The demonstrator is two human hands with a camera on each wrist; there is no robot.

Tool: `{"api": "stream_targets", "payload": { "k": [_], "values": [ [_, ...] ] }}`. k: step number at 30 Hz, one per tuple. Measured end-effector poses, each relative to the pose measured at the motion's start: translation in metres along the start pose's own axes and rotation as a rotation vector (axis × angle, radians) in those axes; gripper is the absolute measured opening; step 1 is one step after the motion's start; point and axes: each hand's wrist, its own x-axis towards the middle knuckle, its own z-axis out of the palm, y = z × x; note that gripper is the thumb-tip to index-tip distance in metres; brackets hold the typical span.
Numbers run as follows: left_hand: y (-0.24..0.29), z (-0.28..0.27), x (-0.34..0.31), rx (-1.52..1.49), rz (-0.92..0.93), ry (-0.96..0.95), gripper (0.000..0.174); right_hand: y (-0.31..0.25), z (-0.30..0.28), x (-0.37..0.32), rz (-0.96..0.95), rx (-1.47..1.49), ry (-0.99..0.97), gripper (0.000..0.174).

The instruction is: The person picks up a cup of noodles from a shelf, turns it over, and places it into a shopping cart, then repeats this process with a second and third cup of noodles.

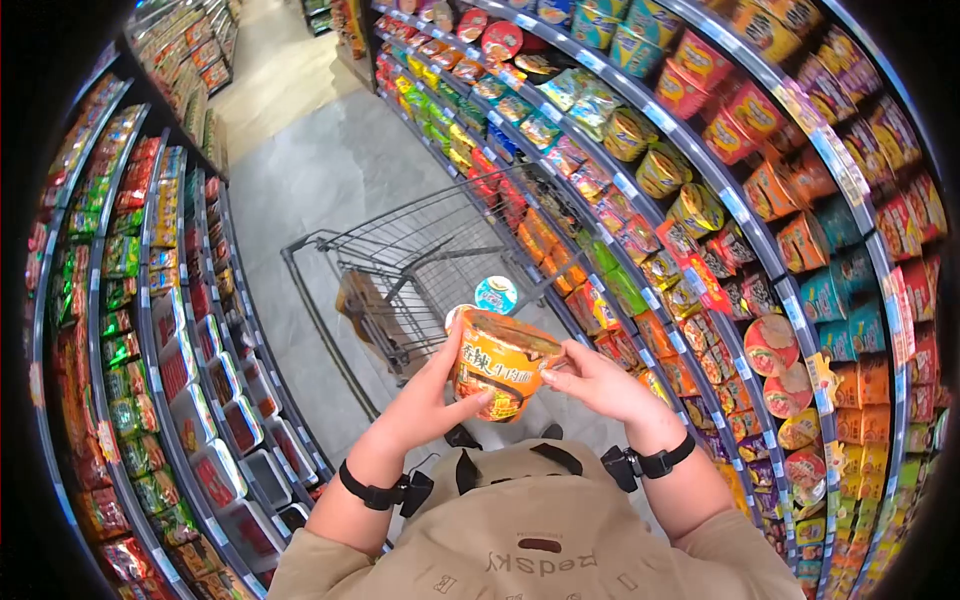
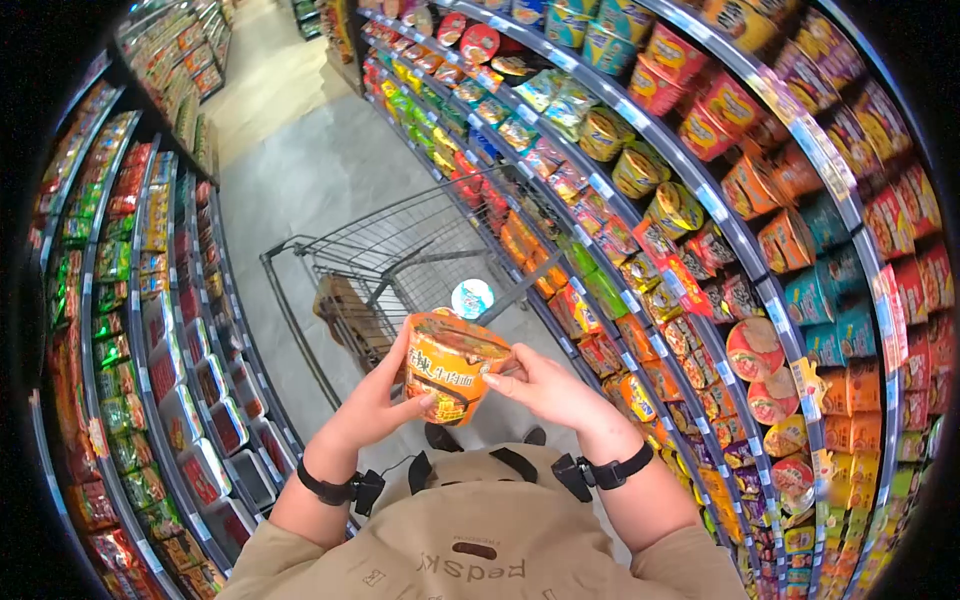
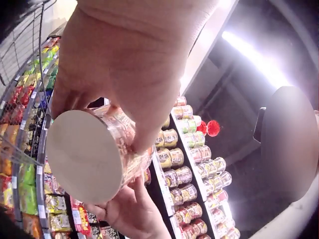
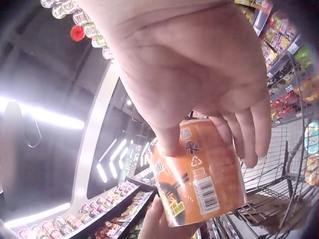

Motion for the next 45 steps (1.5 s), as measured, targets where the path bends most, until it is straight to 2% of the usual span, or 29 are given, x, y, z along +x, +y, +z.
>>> {"api": "stream_targets", "payload": {
  "k": [3, 7, 10, 12, 13, 17, 21, 23, 26, 35, 39, 45],
  "values": [
    [0.014, 0.033, 0.023, 0.083, 0.069, -0.092, 0.109, 0.018, -0.022, -0.037, -0.086, 0.168, 0.044, 0.050],
    [0.028, 0.094, 0.058, 0.161, 0.126, -0.186, 0.112, 0.035, -0.061, -0.100, -0.088, 0.232, 0.166, 0.046],
    [0.050, 0.148, 0.083, 0.111, 0.130, -0.201, 0.112, 0.056, -0.093, -0.153, -0.061, 0.243, 0.192, 0.053],
    [0.060, 0.182, 0.102, 0.043, 0.090, -0.275, 0.108, 0.072, -0.108, -0.187, -0.226, 0.252, 0.216, 0.064],
    [0.064, 0.199, 0.110, 0.049, 0.090, -0.301, 0.105, 0.076, -0.117, -0.205, -0.205, 0.273, 0.183, 0.076],
    [0.077, 0.267, 0.133, 0.109, 0.132, -0.348, 0.109, 0.107, -0.149, -0.260, -0.315, 0.277, 0.226, 0.088],
    [0.086, 0.324, 0.155, 0.078, 0.187, -0.448, 0.111, 0.132, -0.183, -0.310, -0.274, 0.294, 0.265, 0.086],
    [0.093, 0.340, 0.168, 0.075, 0.205, -0.469, 0.111, 0.141, -0.196, -0.327, -0.416, 0.439, 0.239, 0.084],
    [0.109, 0.357, 0.184, 0.080, 0.244, -0.487, 0.110, 0.138, -0.217, -0.342, -0.486, 0.546, 0.181, 0.084],
    [0.136, 0.360, 0.237, 0.179, 0.415, -0.274, 0.114, 0.096, -0.267, -0.311, -0.605, 0.400, 0.238, 0.094],
    [0.154, 0.347, 0.282, 0.191, 0.535, -0.162, 0.117, 0.072, -0.299, -0.273, -0.673, 0.338, 0.289, 0.100],
    [0.175, 0.326, 0.376, 0.173, 0.593, -0.138, 0.117, 0.028, -0.357, -0.217, -0.728, 0.260, 0.409, 0.101]
  ]
}}
